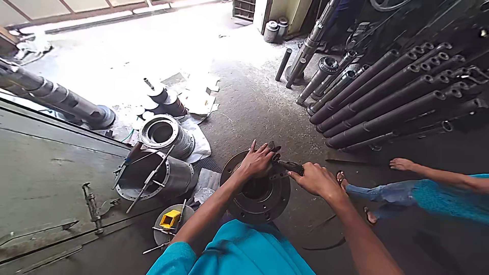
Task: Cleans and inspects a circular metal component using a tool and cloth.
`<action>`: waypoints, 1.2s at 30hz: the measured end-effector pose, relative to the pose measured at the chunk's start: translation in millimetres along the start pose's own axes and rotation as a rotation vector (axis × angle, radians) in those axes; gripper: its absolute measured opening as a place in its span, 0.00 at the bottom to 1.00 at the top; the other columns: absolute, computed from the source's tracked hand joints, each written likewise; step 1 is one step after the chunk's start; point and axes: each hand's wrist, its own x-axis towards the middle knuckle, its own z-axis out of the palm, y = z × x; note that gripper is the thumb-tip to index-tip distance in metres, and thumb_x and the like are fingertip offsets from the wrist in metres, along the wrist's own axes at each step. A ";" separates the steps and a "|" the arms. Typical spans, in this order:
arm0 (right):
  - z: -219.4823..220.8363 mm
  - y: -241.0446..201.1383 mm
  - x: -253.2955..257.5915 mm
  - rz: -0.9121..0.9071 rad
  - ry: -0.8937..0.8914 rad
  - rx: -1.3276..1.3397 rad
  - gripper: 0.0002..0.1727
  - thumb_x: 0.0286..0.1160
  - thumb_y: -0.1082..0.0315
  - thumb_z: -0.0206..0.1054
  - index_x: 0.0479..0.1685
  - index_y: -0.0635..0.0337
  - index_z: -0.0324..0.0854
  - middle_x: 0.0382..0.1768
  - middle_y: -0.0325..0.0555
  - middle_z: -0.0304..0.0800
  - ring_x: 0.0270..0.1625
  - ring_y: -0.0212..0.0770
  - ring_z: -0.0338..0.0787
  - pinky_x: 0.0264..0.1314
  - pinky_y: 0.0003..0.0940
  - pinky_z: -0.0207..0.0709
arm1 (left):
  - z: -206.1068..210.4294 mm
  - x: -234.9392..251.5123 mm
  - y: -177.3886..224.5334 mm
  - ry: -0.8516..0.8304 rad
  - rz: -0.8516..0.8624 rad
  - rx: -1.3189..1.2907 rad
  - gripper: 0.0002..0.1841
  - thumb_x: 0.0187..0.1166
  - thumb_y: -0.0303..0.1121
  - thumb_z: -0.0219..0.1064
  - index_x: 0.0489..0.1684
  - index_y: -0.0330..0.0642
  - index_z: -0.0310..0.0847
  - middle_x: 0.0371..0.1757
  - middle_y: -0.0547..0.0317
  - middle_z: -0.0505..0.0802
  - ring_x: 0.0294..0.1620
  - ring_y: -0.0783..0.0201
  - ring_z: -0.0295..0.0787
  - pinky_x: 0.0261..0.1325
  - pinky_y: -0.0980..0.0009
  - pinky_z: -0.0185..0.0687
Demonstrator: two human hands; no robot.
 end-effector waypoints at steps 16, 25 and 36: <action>-9.9 -18.6 -2.8 -0.002 0.011 -0.132 0.36 0.79 0.32 0.57 0.43 0.62 0.86 0.46 0.59 0.91 0.56 0.60 0.91 0.54 0.63 0.79 | 0.8 0.4 0.6 -0.022 -0.039 -0.033 0.26 0.84 0.50 0.53 0.75 0.49 0.77 0.83 0.56 0.79 0.92 0.54 0.59 0.93 0.39 0.37; -8.7 -21.0 -3.0 0.007 0.005 -0.162 0.37 0.78 0.30 0.58 0.42 0.61 0.85 0.46 0.59 0.91 0.56 0.60 0.91 0.54 0.63 0.79 | -0.2 -0.1 0.8 -0.010 -0.034 -0.069 0.25 0.84 0.50 0.53 0.72 0.48 0.79 0.77 0.55 0.83 0.90 0.55 0.64 0.93 0.41 0.43; -4.2 -22.2 -3.6 0.036 0.017 -0.114 0.37 0.78 0.31 0.58 0.42 0.61 0.85 0.46 0.59 0.91 0.56 0.59 0.91 0.54 0.64 0.78 | -0.1 -0.7 -0.6 0.016 -0.023 -0.072 0.24 0.83 0.49 0.54 0.70 0.48 0.80 0.73 0.55 0.86 0.86 0.55 0.70 0.91 0.43 0.49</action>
